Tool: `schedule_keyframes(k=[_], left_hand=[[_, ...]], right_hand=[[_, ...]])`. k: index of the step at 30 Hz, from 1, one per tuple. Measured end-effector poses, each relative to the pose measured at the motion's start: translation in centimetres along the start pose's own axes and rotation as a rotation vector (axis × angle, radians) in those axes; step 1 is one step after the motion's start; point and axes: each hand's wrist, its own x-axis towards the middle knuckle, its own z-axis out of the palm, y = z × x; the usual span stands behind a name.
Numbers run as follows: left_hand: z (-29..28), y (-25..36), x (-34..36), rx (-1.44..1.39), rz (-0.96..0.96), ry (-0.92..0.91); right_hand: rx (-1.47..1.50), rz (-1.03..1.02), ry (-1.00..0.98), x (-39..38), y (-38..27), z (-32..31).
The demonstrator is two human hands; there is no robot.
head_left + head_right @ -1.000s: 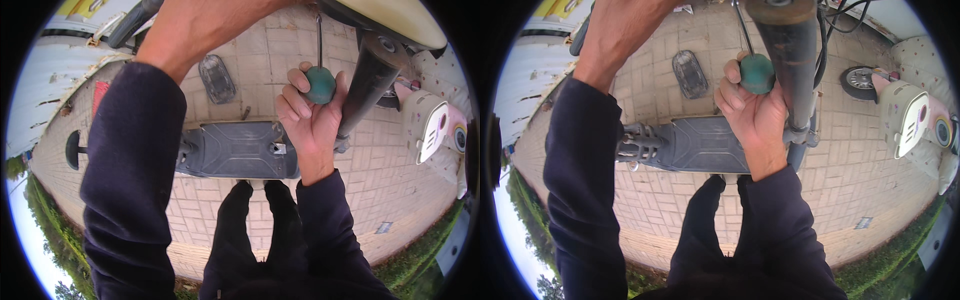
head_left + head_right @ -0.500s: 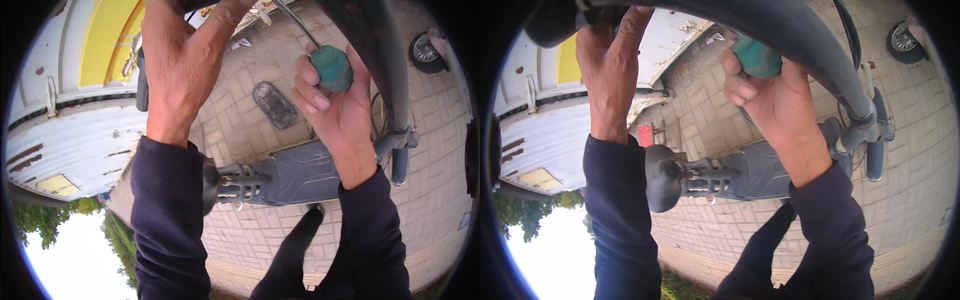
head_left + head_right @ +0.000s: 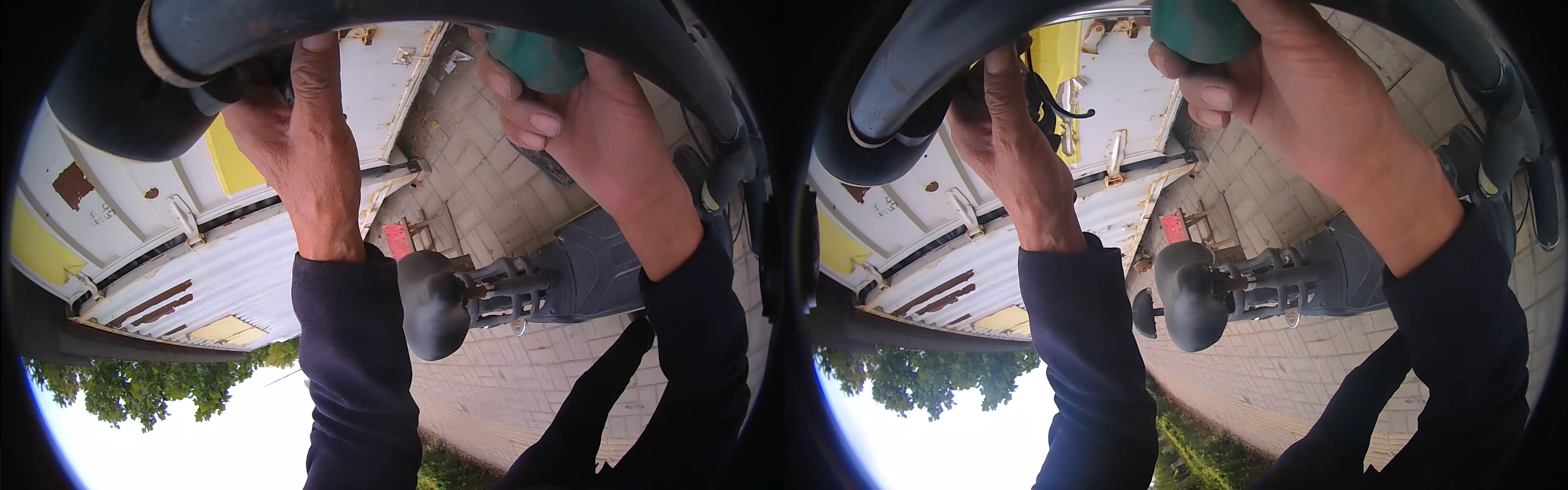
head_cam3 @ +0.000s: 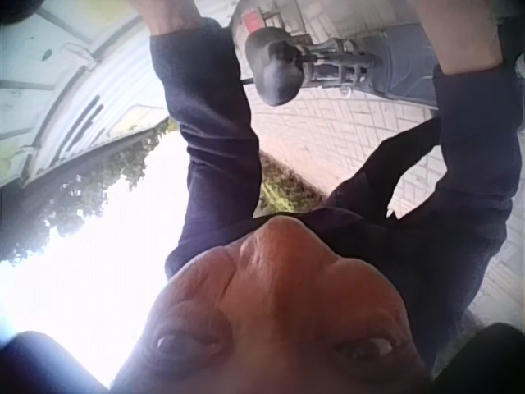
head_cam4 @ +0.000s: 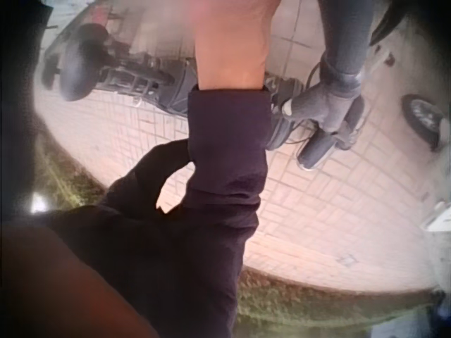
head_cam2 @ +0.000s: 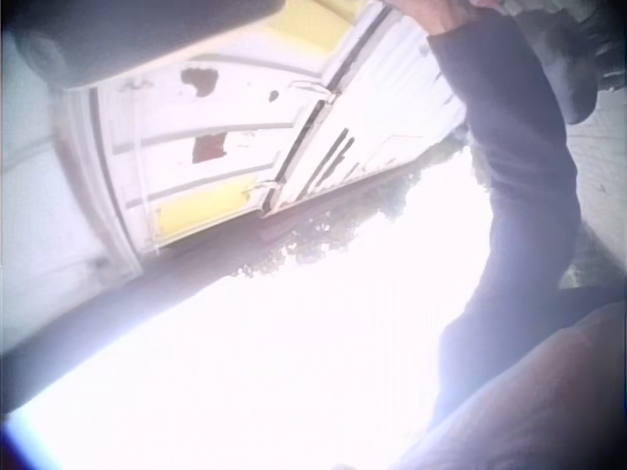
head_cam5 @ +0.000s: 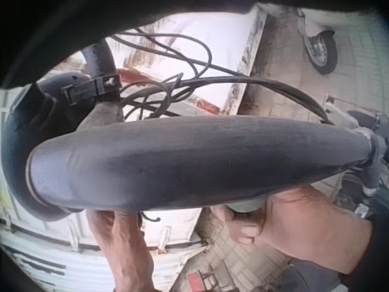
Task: The person uses a screwdriver to loosen and tighten screws on the handlebar stem of a gray electric scooter. They repeatedly adjust the stem and handlebar assembly, then briefly inspect the seat area before returning to the handlebars.
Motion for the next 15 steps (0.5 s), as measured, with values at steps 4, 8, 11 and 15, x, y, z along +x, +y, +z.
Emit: schedule_keyframes(k=[4, 8, 11, 15], left_hand=[[0.0, 0.3, 0.1, 0.052, -0.005, -0.031], [-0.2, 0.3, 0.4, -0.002, -0.056, -0.049], [-0.1, 0.2, 0.3, -0.021, -0.033, -0.03], [0.0, 0.6, 0.3, -0.054, -0.072, -0.036]], right_hand=[[-0.049, 0.023, -0.037, 0.6, 0.2, 0.4], [-0.012, -0.017, 0.056, -0.1, 0.1, 0.8], [0.003, 0.036, 0.013, -0.3, -0.6, 1.0], [0.065, 0.025, -0.104, -0.6, -0.6, 0.9]])
